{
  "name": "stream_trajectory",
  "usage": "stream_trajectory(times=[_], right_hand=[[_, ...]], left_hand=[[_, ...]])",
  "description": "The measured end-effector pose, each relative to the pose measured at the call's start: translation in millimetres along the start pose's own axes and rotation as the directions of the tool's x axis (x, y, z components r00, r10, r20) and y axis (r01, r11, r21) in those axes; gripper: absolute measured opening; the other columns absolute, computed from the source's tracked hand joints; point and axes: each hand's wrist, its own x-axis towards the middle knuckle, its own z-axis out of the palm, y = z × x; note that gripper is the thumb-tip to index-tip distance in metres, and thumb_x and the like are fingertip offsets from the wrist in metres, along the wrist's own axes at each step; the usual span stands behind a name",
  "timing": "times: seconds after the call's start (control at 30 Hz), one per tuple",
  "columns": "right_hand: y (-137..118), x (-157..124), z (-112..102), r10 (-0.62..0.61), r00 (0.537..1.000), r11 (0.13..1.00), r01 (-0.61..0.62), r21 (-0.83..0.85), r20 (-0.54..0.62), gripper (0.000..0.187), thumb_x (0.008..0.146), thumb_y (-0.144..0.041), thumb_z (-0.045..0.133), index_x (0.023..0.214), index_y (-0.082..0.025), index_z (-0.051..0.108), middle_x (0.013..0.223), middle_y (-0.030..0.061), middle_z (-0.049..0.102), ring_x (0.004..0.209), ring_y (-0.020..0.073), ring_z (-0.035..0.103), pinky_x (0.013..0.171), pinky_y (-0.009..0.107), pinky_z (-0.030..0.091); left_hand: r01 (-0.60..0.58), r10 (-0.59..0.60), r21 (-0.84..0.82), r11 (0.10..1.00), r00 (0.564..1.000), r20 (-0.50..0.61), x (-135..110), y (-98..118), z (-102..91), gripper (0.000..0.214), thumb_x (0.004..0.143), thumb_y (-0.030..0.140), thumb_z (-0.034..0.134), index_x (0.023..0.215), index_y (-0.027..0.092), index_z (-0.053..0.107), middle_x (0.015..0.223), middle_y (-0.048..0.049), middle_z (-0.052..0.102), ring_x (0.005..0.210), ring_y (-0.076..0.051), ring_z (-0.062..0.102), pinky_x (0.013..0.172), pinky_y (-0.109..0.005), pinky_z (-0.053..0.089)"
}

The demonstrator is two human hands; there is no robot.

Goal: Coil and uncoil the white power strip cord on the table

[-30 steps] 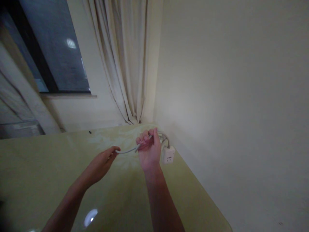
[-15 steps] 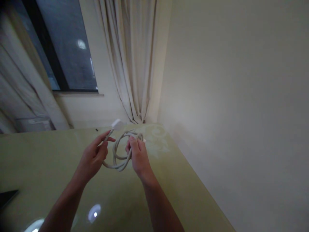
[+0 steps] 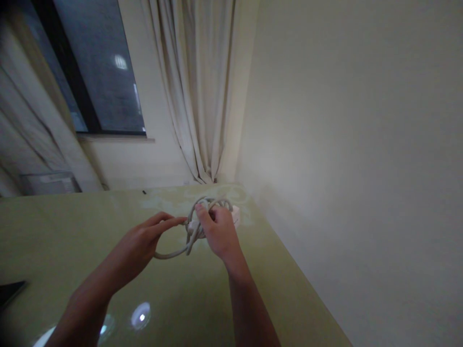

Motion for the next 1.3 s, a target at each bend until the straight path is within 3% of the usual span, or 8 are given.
stream_trajectory(times=[0.1, 0.27, 0.4, 0.53, 0.77, 0.93, 1.1, 1.3], right_hand=[[-1, -1, -5, 0.061, 0.993, 0.989, -0.073, 0.125, 0.099, 0.057, 0.091, -0.072, 0.066, 0.07, -0.019, 0.06, 0.06, -0.0051, 0.043, 0.055, 0.0101, 0.04, 0.051, 0.024, 0.03], [-2, 0, -7, 0.118, 0.96, 0.936, -0.193, 0.294, 0.253, 0.056, 0.086, -0.073, 0.071, 0.082, -0.017, 0.069, 0.07, -0.0028, 0.052, 0.06, 0.0103, 0.043, 0.055, 0.023, 0.034], [5, 3, -5, 0.084, 0.894, 0.884, -0.271, 0.381, 0.44, 0.06, 0.08, -0.077, 0.076, 0.086, -0.017, 0.07, 0.073, -0.0014, 0.057, 0.063, 0.0111, 0.048, 0.058, 0.023, 0.037], [15, 5, -8, 0.004, 0.797, 0.875, -0.295, 0.384, 0.603, 0.061, 0.073, -0.075, 0.084, 0.088, -0.018, 0.07, 0.073, -0.003, 0.057, 0.06, 0.0101, 0.046, 0.054, 0.021, 0.035], [20, 7, -15, -0.108, 0.756, 0.888, -0.219, 0.404, 0.646, 0.065, 0.067, -0.078, 0.086, 0.084, -0.017, 0.069, 0.065, -0.0064, 0.053, 0.05, 0.007, 0.04, 0.047, 0.02, 0.032], [33, 9, -7, -0.139, 0.703, 0.859, -0.264, 0.438, 0.697, 0.063, 0.064, -0.075, 0.089, 0.08, -0.017, 0.071, 0.066, -0.0051, 0.057, 0.046, 0.0068, 0.044, 0.043, 0.02, 0.034], [37, 9, 6, -0.093, 0.789, 0.801, -0.304, 0.517, 0.607, 0.068, 0.044, -0.072, 0.098, 0.064, -0.017, 0.063, 0.062, -0.004, 0.057, 0.054, 0.0093, 0.047, 0.051, 0.021, 0.035], [36, 18, 20, 0.017, 0.912, 0.766, -0.275, 0.581, 0.409, 0.071, 0.043, -0.075, 0.097, 0.069, -0.018, 0.064, 0.057, -0.0061, 0.052, 0.047, 0.0067, 0.038, 0.045, 0.02, 0.026]], left_hand=[[-0.085, 0.086, -0.053, 0.995, 0.996, 0.023, 0, 8, -0.6, 0.073, 0.086, -0.006, 0.04, 0.129, 0.038, 0.078, 0.12, -0.0044, 0.066, 0.078, -0.012, 0.065, 0.071, -0.026, 0.052], [-0.251, 0.25, -0.33, 0.91, 0.967, -0.047, 6, 19, -8.2, 0.051, 0.097, 0.004, 0.048, 0.116, 0.035, 0.083, 0.104, -0.0043, 0.068, 0.089, -0.015, 0.067, 0.076, -0.024, 0.055], [-0.19, 0.146, -0.487, 0.853, 0.981, -0.126, 7, 20, -10.1, 0.021, 0.1, 0.022, 0.067, 0.104, 0.031, 0.085, 0.094, -0.0037, 0.075, 0.086, -0.017, 0.072, 0.078, -0.027, 0.058], [-0.089, 0.055, -0.534, 0.841, 0.995, -0.079, 7, 23, -5.7, 0.01, 0.094, 0.033, 0.077, 0.09, 0.027, 0.084, 0.086, -0.0035, 0.08, 0.077, -0.019, 0.073, 0.073, -0.029, 0.06], [-0.051, -0.054, -0.684, 0.728, 0.99, -0.132, 14, 22, -1.0, 0.015, 0.077, 0.03, 0.092, 0.077, 0.021, 0.08, 0.076, -0.0033, 0.075, 0.069, -0.017, 0.071, 0.062, -0.025, 0.057], [-0.01, -0.034, -0.671, 0.741, 0.998, -0.052, 12, 18, -2.1, 0.009, 0.08, 0.029, 0.09, 0.077, 0.023, 0.084, 0.075, -0.0039, 0.077, 0.069, -0.018, 0.073, 0.064, -0.026, 0.058], [-0.053, -0.006, -0.54, 0.84, 0.994, -0.107, 12, 30, 2.4, 0.008, 0.084, 0.028, 0.085, 0.077, 0.026, 0.083, 0.079, -0.002, 0.079, 0.072, -0.018, 0.073, 0.069, -0.028, 0.057], [-0.054, -0.047, -0.455, 0.889, 0.977, -0.207, 16, 31, 7.2, 0.012, 0.094, 0.034, 0.075, 0.09, 0.025, 0.082, 0.088, -0.0027, 0.081, 0.081, -0.02, 0.075, 0.077, -0.029, 0.057]])
